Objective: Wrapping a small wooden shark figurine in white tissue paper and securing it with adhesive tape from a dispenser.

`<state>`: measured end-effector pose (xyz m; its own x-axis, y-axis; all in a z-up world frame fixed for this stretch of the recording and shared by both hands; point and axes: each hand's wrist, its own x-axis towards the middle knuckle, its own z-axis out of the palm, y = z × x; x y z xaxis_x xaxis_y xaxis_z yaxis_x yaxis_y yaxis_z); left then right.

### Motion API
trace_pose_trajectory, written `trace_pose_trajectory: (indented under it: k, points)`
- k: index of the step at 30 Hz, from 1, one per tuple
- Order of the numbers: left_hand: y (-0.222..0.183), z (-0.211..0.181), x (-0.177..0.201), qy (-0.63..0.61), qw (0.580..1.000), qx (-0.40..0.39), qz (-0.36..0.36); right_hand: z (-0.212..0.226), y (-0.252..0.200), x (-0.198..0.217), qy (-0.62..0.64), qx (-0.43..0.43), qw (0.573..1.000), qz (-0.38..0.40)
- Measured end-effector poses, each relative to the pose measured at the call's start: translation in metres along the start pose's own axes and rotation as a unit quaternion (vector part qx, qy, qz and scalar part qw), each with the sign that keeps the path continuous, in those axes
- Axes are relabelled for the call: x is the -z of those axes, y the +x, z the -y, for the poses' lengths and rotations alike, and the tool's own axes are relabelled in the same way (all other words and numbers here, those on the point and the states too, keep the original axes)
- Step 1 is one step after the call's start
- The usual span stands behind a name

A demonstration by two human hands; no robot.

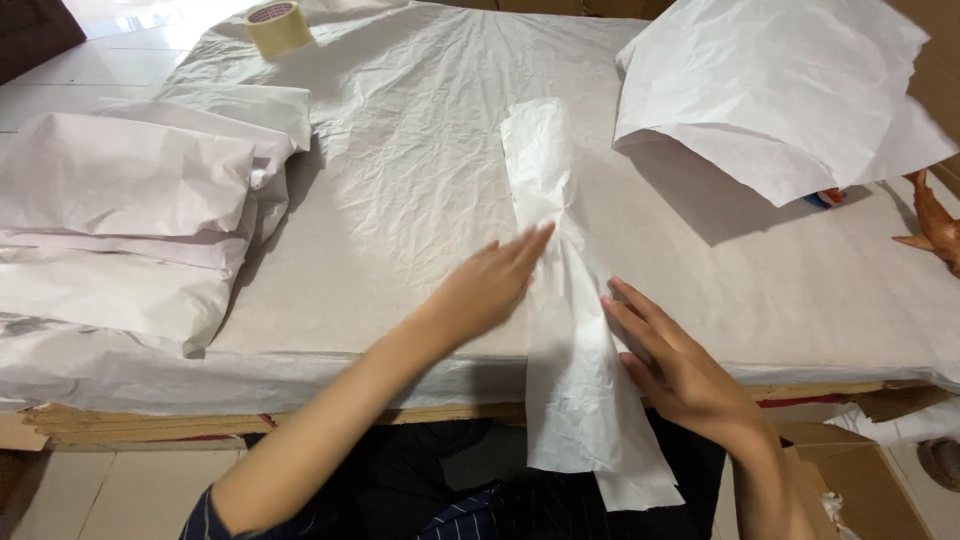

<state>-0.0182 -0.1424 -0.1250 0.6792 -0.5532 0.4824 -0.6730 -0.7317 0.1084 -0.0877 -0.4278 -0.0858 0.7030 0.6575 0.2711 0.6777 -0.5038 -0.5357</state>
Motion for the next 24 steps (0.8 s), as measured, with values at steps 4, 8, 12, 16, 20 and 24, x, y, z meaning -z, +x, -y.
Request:
trace_pose_trajectory:
  k: [4,8,12,16,20,24]
  points:
    - [-0.034,-0.020,-0.012,0.002,0.998,0.000,0.065,0.001,0.009,0.008,-0.002,-0.024,1.000,0.014]
    - [-0.056,-0.063,0.024,-0.046,0.999,-0.007,0.004,0.038,0.044,0.030,-0.016,-0.183,0.982,0.037]
    - [-0.057,-0.061,-0.014,0.102,0.993,0.004,-0.059,0.036,0.092,0.036,-0.083,-0.212,0.973,0.029]
    - [-0.057,-0.061,-0.027,0.152,0.967,0.003,-0.204,0.044,0.123,0.031,-0.169,-0.248,0.951,0.075]
    - [-0.058,-0.068,-0.029,0.111,0.965,0.005,-0.239,0.021,0.133,0.025,-0.167,-0.240,0.954,0.068]
    - [-0.057,-0.081,-0.018,0.046,0.966,0.025,-0.254,0.010,0.128,0.027,-0.061,-0.255,0.965,0.035]
